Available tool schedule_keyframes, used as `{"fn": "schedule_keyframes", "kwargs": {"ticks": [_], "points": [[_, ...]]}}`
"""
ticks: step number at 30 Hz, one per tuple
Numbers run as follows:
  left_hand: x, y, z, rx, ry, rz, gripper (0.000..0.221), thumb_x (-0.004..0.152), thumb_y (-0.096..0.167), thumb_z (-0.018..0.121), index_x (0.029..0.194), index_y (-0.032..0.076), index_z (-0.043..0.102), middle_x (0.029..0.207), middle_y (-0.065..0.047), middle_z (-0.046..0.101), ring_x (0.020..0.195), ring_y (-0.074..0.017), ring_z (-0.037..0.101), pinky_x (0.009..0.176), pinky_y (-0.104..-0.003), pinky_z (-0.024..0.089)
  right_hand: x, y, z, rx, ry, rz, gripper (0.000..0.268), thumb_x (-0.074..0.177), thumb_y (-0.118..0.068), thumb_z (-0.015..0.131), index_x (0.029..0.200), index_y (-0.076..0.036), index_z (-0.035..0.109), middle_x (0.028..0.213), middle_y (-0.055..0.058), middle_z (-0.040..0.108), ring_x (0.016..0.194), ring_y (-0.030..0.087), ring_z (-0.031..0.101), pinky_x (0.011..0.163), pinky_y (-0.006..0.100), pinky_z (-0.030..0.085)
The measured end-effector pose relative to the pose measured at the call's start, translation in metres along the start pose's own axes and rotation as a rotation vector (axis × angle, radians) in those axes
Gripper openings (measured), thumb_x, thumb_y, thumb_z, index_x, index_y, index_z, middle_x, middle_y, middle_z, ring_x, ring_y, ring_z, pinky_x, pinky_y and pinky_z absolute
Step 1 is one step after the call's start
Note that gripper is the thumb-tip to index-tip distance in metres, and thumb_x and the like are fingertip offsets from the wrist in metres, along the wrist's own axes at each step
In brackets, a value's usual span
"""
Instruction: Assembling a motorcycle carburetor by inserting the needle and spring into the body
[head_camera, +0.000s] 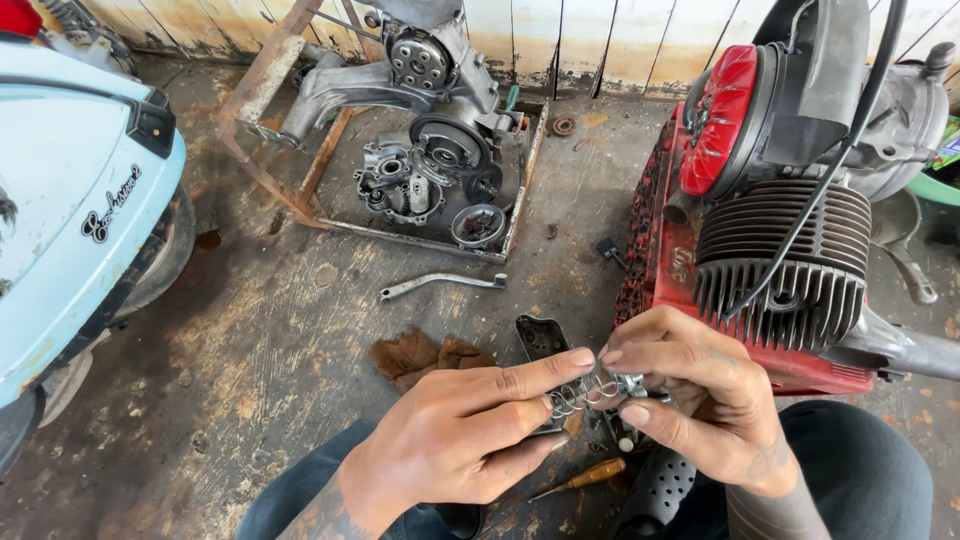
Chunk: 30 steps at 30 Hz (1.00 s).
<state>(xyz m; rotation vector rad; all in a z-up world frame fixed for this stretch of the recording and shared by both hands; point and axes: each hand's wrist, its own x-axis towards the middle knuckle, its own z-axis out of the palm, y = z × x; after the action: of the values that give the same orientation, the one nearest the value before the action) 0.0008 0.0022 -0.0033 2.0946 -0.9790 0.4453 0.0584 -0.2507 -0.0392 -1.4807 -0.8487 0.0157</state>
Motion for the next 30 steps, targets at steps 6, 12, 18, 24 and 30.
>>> {"fn": "schedule_keyframes", "kwargs": {"ticks": [6,12,18,24,30], "points": [[0.001,0.002,-0.001,-0.010,0.026,0.031,0.026,0.084,0.000,0.081,0.077,0.003,0.056,0.141,-0.012,0.064,0.070,-0.0197,0.069,0.066,-0.029,0.059,0.000,0.002,0.000,0.057,-0.014,0.032,0.030,0.079,0.002,0.075,0.109,0.002,0.070,0.107,0.018,0.069,0.078,0.018,0.074,0.071,0.024,0.064],[0.006,0.004,-0.008,-0.019,0.049,0.043,0.014,0.088,-0.001,0.078,0.090,0.000,0.064,0.133,-0.014,0.067,0.081,-0.0272,0.076,0.069,-0.035,0.061,-0.002,0.001,-0.001,-0.004,0.005,0.023,0.031,0.077,-0.001,0.077,0.107,-0.001,0.071,0.105,0.017,0.070,0.082,0.019,0.070,0.073,0.025,0.059],[0.005,0.006,-0.004,0.081,0.046,-0.003,0.011,0.090,0.004,0.076,0.095,0.003,0.066,0.113,-0.007,0.071,0.078,-0.0241,0.073,0.067,-0.035,0.058,-0.004,-0.003,0.000,-0.155,0.059,0.004,0.036,0.071,-0.003,0.080,0.105,-0.002,0.071,0.107,0.016,0.073,0.084,0.020,0.072,0.075,0.026,0.060],[0.006,0.005,-0.007,0.182,0.079,0.089,0.009,0.090,-0.002,0.074,0.096,-0.001,0.067,0.112,-0.011,0.072,0.079,-0.0233,0.072,0.067,-0.034,0.058,-0.003,-0.016,0.011,-0.255,0.140,0.004,0.038,0.068,-0.004,0.082,0.104,-0.002,0.071,0.103,0.015,0.074,0.083,0.020,0.071,0.074,0.027,0.061],[0.006,0.007,-0.004,0.246,0.076,0.082,0.011,0.086,-0.002,0.075,0.092,0.001,0.066,0.113,-0.008,0.069,0.079,-0.0235,0.071,0.067,-0.036,0.057,-0.003,-0.020,0.015,-0.285,0.160,-0.003,0.038,0.066,-0.005,0.083,0.102,-0.004,0.071,0.103,0.014,0.074,0.084,0.019,0.071,0.075,0.026,0.060]]}}
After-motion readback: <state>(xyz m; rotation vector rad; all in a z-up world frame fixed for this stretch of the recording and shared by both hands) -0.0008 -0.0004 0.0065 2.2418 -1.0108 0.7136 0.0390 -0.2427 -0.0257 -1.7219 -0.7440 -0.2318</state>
